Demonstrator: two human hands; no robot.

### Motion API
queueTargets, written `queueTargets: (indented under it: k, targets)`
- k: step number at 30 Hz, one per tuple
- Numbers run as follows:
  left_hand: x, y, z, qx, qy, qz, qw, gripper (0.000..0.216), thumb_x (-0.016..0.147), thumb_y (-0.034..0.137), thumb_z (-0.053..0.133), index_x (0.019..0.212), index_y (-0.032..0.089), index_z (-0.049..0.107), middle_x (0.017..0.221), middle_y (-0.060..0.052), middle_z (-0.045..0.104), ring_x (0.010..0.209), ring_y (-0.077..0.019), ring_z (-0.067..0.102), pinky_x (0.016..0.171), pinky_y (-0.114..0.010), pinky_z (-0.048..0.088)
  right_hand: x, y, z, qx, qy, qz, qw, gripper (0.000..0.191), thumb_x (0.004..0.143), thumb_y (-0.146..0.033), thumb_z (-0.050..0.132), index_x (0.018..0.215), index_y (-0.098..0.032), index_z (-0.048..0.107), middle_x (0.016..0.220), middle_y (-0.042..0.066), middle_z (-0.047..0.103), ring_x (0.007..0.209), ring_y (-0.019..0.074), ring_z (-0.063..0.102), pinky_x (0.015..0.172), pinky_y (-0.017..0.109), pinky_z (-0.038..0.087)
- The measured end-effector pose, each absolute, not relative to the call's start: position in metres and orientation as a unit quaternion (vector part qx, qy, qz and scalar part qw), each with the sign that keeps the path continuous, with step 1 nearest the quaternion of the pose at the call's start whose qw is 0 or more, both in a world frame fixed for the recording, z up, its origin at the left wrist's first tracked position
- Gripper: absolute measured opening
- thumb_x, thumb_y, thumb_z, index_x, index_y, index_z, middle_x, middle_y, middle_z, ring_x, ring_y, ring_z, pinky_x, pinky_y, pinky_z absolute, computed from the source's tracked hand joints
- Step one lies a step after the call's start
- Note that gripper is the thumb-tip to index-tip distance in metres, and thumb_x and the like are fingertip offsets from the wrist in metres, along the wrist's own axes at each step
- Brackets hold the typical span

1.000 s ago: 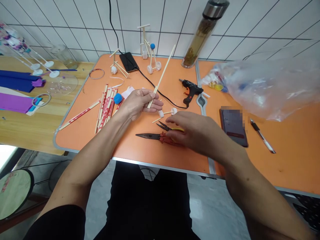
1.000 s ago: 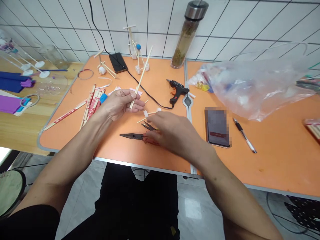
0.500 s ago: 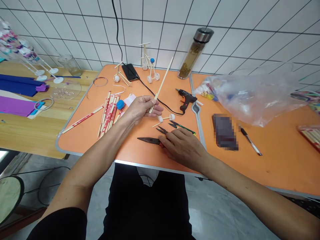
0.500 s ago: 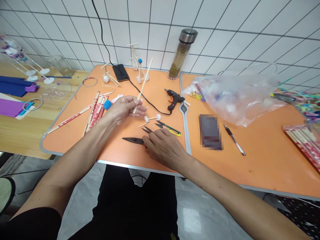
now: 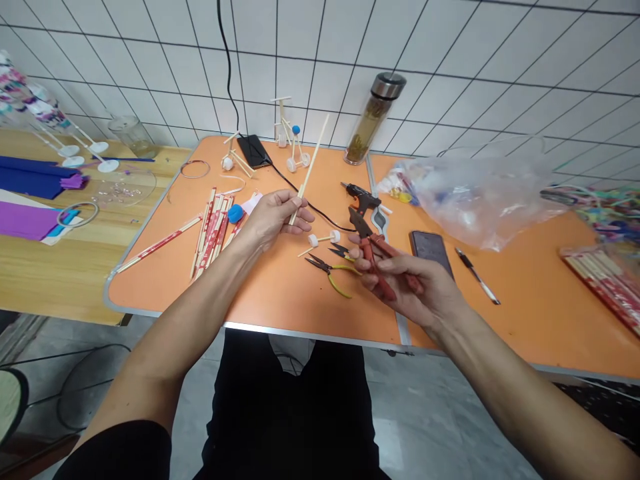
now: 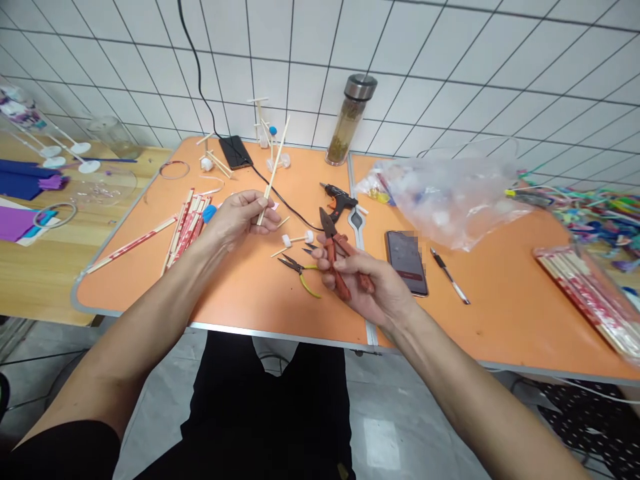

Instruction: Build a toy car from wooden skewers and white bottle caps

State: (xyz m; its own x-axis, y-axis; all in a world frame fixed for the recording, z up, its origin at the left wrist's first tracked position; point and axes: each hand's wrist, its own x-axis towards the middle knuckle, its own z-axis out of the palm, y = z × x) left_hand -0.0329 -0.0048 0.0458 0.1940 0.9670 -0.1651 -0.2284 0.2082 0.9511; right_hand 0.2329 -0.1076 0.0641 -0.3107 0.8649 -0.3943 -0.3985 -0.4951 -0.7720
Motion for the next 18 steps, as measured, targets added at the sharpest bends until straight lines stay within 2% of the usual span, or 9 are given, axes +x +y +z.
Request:
queueTargets:
  k: [2,3,5,6,8,11,13,15,18]
  targets:
    - [-0.034,-0.005,0.046,0.430,0.425,0.470,0.644,0.016,0.109,0.021,0.068,0.094,0.014,0.070,0.077,-0.004,0.082,0.059,-0.0131,0.079,0.055,-0.020,0.060,0.228,-0.108,0.065,-0.391,-0.259,0.777,0.419,0.055,0.071,-0.011,0.086,0.124,-0.022,0.078,0.102,0.002,0.073,0.084,0.0115,0.065,0.073,0.021,0.058]
    - [-0.035,-0.005,0.047,0.432,0.421,0.472,0.643,0.016,0.108,0.022,0.071,0.094,0.014,0.070,0.078,-0.004,0.082,0.059,-0.0131,0.079,0.056,-0.019,0.060,0.227,-0.108,0.064,-0.391,-0.262,0.784,0.403,0.049,0.077,-0.014,0.084,0.124,-0.022,0.078,0.100,0.002,0.074,0.083,0.0128,0.066,0.076,0.024,0.060]
    - [-0.035,-0.006,0.048,0.437,0.413,0.474,0.643,0.017,0.105,0.026,0.077,0.094,0.015,0.070,0.078,-0.005,0.082,0.059,-0.0132,0.079,0.055,-0.019,0.059,0.225,-0.105,0.062,-0.410,-0.304,0.780,0.362,0.032,0.093,-0.026,0.079,0.125,-0.020,0.079,0.101,0.006,0.078,0.080,0.0160,0.067,0.078,0.031,0.061]
    - [-0.036,-0.006,0.048,0.441,0.409,0.475,0.643,0.019,0.103,0.028,0.080,0.095,0.015,0.070,0.078,-0.005,0.082,0.059,-0.0132,0.078,0.055,-0.019,0.059,0.225,-0.101,0.061,-0.427,-0.341,0.761,0.350,0.030,0.101,-0.036,0.076,0.126,-0.020,0.080,0.104,0.009,0.080,0.078,0.0172,0.067,0.076,0.033,0.059]
    - [-0.036,-0.008,0.049,0.448,0.401,0.473,0.643,0.024,0.100,0.033,0.085,0.095,0.015,0.070,0.077,-0.005,0.082,0.057,-0.0132,0.078,0.055,-0.020,0.059,0.225,-0.090,0.058,-0.459,-0.425,0.694,0.356,0.041,0.107,-0.054,0.071,0.128,-0.019,0.079,0.111,0.012,0.084,0.071,0.0170,0.061,0.066,0.032,0.052]
    - [-0.036,-0.010,0.050,0.464,0.388,0.473,0.641,0.033,0.095,0.041,0.090,0.096,0.015,0.071,0.078,-0.005,0.083,0.057,-0.0131,0.077,0.054,-0.020,0.058,0.228,-0.068,0.057,-0.472,-0.506,0.622,0.367,0.052,0.104,-0.065,0.075,0.130,-0.019,0.075,0.113,0.013,0.086,0.062,0.0139,0.047,0.055,0.031,0.036]
    - [-0.036,-0.013,0.051,0.478,0.374,0.475,0.637,0.037,0.093,0.046,0.092,0.097,0.016,0.072,0.079,-0.005,0.083,0.057,-0.0133,0.077,0.055,-0.020,0.057,0.230,-0.054,0.060,-0.456,-0.528,0.623,0.354,0.054,0.102,-0.065,0.079,0.131,-0.020,0.074,0.111,0.013,0.086,0.060,0.0132,0.045,0.052,0.030,0.031]
    - [-0.036,-0.015,0.053,0.490,0.360,0.479,0.633,0.040,0.091,0.050,0.092,0.098,0.016,0.072,0.079,-0.005,0.083,0.058,-0.0133,0.077,0.055,-0.020,0.057,0.232,-0.044,0.066,-0.445,-0.552,0.620,0.336,0.055,0.099,-0.066,0.082,0.129,-0.020,0.075,0.106,0.013,0.086,0.064,0.0156,0.056,0.052,0.029,0.032]
    - [-0.036,-0.018,0.055,0.501,0.344,0.487,0.627,0.046,0.088,0.056,0.094,0.099,0.017,0.072,0.080,-0.005,0.084,0.058,-0.0131,0.076,0.055,-0.021,0.056,0.235,-0.034,0.074,-0.456,-0.615,0.556,0.323,0.056,0.098,-0.068,0.082,0.126,-0.021,0.076,0.108,0.015,0.084,0.087,0.0238,0.075,0.056,0.029,0.044]
